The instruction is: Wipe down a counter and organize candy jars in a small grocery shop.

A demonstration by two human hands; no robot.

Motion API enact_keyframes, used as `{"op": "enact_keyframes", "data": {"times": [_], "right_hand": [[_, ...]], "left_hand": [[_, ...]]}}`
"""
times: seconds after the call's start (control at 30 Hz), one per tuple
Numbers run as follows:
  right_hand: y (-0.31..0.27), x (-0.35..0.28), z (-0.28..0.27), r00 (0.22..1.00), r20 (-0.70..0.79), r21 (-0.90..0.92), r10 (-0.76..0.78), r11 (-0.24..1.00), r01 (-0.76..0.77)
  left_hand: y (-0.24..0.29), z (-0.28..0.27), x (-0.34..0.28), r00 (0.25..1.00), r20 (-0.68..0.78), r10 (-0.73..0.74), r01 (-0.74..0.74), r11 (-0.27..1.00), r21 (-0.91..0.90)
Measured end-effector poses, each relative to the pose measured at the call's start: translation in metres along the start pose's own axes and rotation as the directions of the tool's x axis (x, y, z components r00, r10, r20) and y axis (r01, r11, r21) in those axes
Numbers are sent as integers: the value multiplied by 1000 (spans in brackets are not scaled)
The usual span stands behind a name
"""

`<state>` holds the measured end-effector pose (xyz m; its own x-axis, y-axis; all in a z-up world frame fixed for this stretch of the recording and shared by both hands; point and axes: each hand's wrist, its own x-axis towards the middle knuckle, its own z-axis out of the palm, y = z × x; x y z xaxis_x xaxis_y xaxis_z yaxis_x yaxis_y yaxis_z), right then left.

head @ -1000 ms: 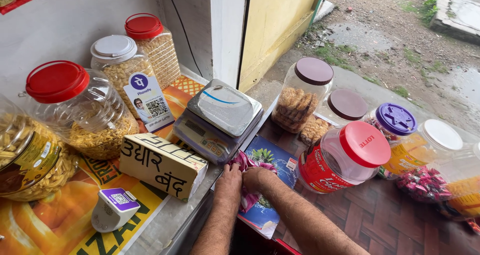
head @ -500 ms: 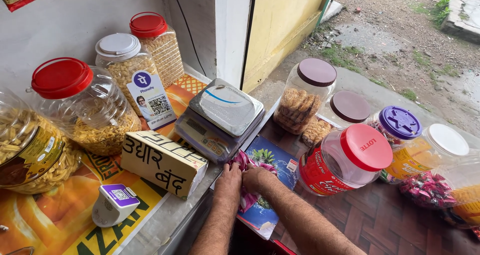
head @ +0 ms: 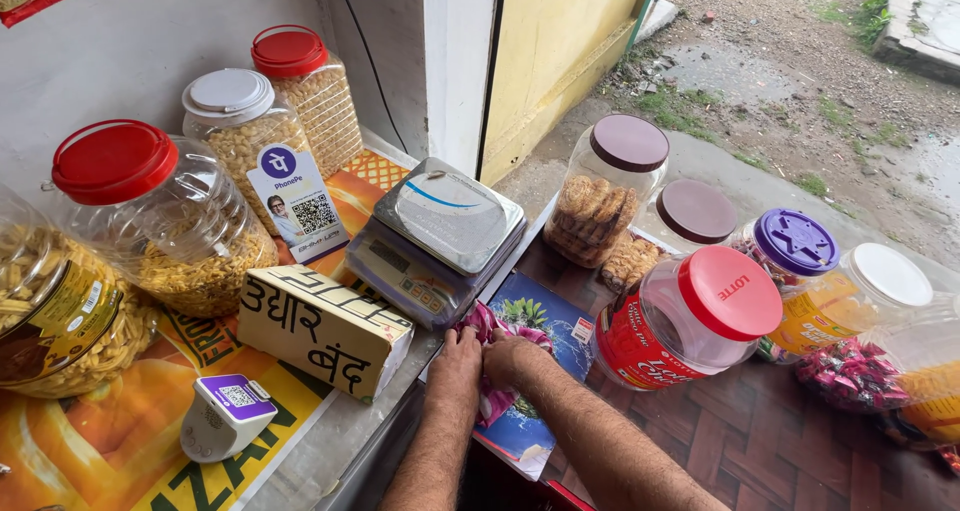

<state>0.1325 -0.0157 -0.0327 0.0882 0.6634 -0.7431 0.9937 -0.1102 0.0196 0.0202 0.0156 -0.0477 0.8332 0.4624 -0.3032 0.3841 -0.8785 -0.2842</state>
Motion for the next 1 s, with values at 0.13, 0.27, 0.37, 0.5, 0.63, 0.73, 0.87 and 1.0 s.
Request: {"op": "enact_keyframes", "data": {"times": [0.13,0.27,0.37,0.5,0.63,0.73,0.87,1.0], "right_hand": [[4,12,11,999,-23,-39,-27,999,26],[3,11,11,999,-38,-29,-33,999,32],[1,3,7,999,-36,3,-19,1000,19],[4,12,15,998,-57,38,-3,999,5],[-3,-4,2,1000,-18,21,1,1000,-1],[0,4,6,999,-4,78,43,996,-43],[-1,1,4,999,-17,60,38,998,-37],[0,1,8,993,-58,168,101,982,-90]], "left_hand": [[-2,-9,-8,997,42,-57,63,983,-172],[-3,-12,-10,998,47,-47,53,988,-146],[-5,-21,-15,998,54,34,-34,999,3],[-4,-23,-19,998,44,40,-43,996,75],[-7,-28,-23,995,63,-82,94,970,-224],[-10,-30,-23,994,72,-77,94,960,-265],[-6,-12,-11,997,20,-76,79,962,-260],[-9,-15,-13,998,6,-66,65,953,-295]]}}
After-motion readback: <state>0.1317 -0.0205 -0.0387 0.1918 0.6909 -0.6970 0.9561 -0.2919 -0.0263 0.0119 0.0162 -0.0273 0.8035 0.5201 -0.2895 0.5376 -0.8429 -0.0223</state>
